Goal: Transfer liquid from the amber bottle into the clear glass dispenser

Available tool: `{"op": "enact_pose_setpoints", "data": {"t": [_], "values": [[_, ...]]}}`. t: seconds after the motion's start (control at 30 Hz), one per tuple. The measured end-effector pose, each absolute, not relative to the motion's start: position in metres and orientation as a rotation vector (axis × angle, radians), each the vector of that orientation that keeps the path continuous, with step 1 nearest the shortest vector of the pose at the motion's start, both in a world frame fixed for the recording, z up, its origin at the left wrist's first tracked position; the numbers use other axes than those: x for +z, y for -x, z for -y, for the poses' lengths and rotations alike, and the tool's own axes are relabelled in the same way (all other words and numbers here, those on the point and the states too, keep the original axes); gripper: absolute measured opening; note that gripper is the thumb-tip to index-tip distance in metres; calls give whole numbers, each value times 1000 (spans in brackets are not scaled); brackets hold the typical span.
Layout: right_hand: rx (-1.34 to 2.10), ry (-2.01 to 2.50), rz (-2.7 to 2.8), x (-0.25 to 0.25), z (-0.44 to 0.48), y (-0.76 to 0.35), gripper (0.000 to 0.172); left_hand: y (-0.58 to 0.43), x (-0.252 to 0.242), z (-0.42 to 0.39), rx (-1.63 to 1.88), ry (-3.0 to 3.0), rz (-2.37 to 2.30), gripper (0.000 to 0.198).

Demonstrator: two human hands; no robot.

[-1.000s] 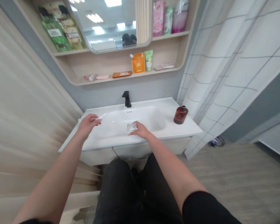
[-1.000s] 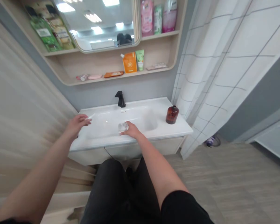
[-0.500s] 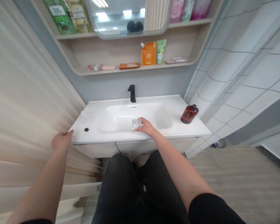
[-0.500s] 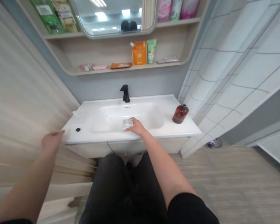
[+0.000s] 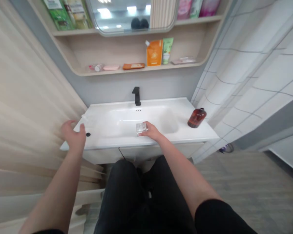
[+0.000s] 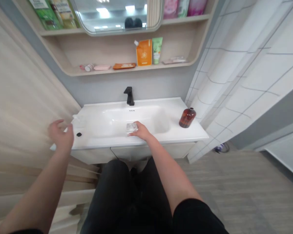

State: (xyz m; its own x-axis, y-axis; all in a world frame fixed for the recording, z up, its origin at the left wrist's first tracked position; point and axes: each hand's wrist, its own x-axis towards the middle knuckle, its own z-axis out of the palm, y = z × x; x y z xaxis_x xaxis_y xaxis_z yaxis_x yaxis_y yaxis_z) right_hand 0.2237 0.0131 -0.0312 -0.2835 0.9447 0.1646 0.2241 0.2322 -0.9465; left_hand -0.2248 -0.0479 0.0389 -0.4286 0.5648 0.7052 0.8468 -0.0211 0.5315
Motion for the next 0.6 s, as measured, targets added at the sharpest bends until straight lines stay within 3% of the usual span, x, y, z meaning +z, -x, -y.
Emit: {"op": "enact_pose_setpoints", "data": {"t": [0.17,0.3,0.6], "values": [[1055,1097,1687,-33,-12,-222,72,98,37,23,-1581,2487,1911,73],[1054,1073,1614,-37,-13,-220,72,30,16,-3,-1723,2958,2002,91],[972,1074,1523,-52,-26,-220,82,-32,-11,-13,-2202,2931,2167,86]]}}
